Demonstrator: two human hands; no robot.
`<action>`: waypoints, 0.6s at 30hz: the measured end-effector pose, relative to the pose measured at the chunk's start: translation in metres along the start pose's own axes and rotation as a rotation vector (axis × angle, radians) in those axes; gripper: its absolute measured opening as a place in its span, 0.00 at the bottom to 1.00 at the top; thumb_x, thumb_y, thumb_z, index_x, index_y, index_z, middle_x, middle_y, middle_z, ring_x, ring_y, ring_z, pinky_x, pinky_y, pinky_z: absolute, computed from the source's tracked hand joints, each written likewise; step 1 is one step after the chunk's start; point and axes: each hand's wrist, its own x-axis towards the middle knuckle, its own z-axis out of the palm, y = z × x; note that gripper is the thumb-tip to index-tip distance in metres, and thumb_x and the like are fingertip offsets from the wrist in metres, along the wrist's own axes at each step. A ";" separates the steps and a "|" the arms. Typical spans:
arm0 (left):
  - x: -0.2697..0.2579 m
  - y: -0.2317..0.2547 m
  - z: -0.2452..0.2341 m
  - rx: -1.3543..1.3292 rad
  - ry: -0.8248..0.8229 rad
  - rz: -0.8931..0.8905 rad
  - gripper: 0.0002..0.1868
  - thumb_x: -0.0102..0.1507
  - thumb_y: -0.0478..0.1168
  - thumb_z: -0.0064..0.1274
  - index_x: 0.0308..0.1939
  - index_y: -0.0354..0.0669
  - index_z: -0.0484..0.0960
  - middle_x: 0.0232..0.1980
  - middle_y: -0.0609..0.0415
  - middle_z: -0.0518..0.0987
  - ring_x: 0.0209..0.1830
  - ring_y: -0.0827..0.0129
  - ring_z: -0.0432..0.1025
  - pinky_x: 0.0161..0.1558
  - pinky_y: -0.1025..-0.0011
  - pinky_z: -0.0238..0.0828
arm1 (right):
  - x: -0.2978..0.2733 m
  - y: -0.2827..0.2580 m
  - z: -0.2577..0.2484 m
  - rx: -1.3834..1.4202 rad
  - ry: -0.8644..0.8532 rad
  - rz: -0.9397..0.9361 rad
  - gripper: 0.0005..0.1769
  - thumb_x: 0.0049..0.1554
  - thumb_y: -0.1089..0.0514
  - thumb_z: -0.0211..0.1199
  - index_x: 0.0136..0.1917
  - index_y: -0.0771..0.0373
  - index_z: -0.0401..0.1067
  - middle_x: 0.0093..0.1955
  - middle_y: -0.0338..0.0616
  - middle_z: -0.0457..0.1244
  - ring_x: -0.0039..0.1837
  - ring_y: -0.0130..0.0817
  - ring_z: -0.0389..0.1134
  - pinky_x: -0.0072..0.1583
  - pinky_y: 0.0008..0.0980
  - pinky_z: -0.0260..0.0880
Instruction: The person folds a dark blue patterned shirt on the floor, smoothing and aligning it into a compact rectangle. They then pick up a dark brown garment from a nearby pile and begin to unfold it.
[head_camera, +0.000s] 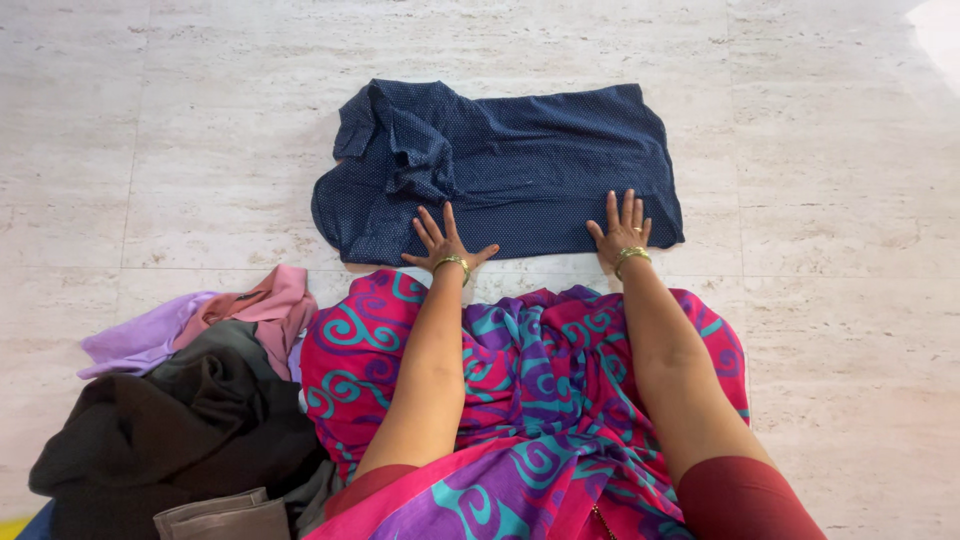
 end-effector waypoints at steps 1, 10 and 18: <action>0.001 0.000 0.000 -0.003 -0.003 -0.040 0.82 0.37 0.83 0.61 0.80 0.72 0.21 0.82 0.47 0.12 0.82 0.51 0.11 0.67 0.18 0.28 | 0.002 0.010 -0.005 0.008 0.001 0.035 0.47 0.62 0.27 0.42 0.85 0.41 0.28 0.88 0.41 0.21 0.86 0.43 0.19 0.81 0.55 0.23; 0.004 0.001 -0.003 -0.004 -0.109 -0.163 0.85 0.37 0.83 0.62 0.79 0.70 0.16 0.79 0.48 0.06 0.79 0.46 0.04 0.64 0.13 0.33 | 0.007 0.031 -0.032 0.062 0.024 0.268 0.48 0.62 0.25 0.40 0.85 0.41 0.26 0.87 0.50 0.19 0.86 0.47 0.17 0.80 0.59 0.22; 0.001 0.000 -0.006 -0.012 -0.098 -0.158 0.86 0.36 0.82 0.63 0.79 0.69 0.15 0.79 0.48 0.06 0.79 0.45 0.05 0.63 0.13 0.35 | -0.012 -0.104 0.028 -0.119 0.203 -0.492 0.46 0.64 0.36 0.52 0.83 0.62 0.42 0.87 0.55 0.35 0.87 0.50 0.35 0.80 0.57 0.38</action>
